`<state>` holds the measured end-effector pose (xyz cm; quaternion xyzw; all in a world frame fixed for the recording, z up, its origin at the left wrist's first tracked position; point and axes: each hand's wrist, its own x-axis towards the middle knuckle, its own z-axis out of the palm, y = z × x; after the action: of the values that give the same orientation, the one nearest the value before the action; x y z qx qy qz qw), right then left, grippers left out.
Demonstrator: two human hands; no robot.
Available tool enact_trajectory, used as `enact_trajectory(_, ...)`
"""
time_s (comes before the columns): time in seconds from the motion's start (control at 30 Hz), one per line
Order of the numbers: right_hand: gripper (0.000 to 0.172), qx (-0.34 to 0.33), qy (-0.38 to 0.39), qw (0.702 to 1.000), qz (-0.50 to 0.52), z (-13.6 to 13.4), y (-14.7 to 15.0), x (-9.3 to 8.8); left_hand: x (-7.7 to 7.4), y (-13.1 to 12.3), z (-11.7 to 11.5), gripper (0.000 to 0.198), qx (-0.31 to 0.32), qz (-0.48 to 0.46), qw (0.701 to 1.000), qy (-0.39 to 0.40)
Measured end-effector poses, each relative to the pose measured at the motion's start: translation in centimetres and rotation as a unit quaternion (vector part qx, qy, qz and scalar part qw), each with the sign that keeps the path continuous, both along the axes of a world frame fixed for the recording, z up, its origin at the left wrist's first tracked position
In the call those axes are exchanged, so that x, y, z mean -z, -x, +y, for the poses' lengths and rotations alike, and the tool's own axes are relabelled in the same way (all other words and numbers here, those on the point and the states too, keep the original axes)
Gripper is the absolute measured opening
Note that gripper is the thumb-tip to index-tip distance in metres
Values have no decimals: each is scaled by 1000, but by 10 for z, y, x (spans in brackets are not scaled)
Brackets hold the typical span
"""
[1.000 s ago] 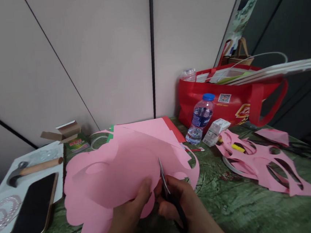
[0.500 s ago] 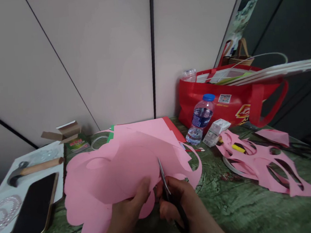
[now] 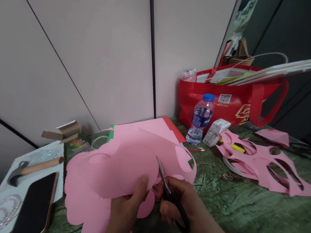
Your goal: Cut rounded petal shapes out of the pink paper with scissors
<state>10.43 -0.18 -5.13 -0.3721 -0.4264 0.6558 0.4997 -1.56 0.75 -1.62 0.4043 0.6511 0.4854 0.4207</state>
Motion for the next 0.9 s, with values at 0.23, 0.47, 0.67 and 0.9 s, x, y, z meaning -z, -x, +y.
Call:
enact_trajectory(0.23,26,-14,-8,1000,-16,-3,-2,-7,0,1,3,31,23,-74,996,-49)
enact_trajectory(0.47,27,-36,-21,999,34,-3,3,-3,-11,-1,-2,41,61,29,997,-48)
enact_trajectory(0.67,30,-16,-8,1000,25,1,3,3,-16,0,-4,37,5,96,995,-24)
enact_trajectory(0.9,32,-42,5,999,7,1,0,2,-18,-1,-6,38,-2,115,993,7)
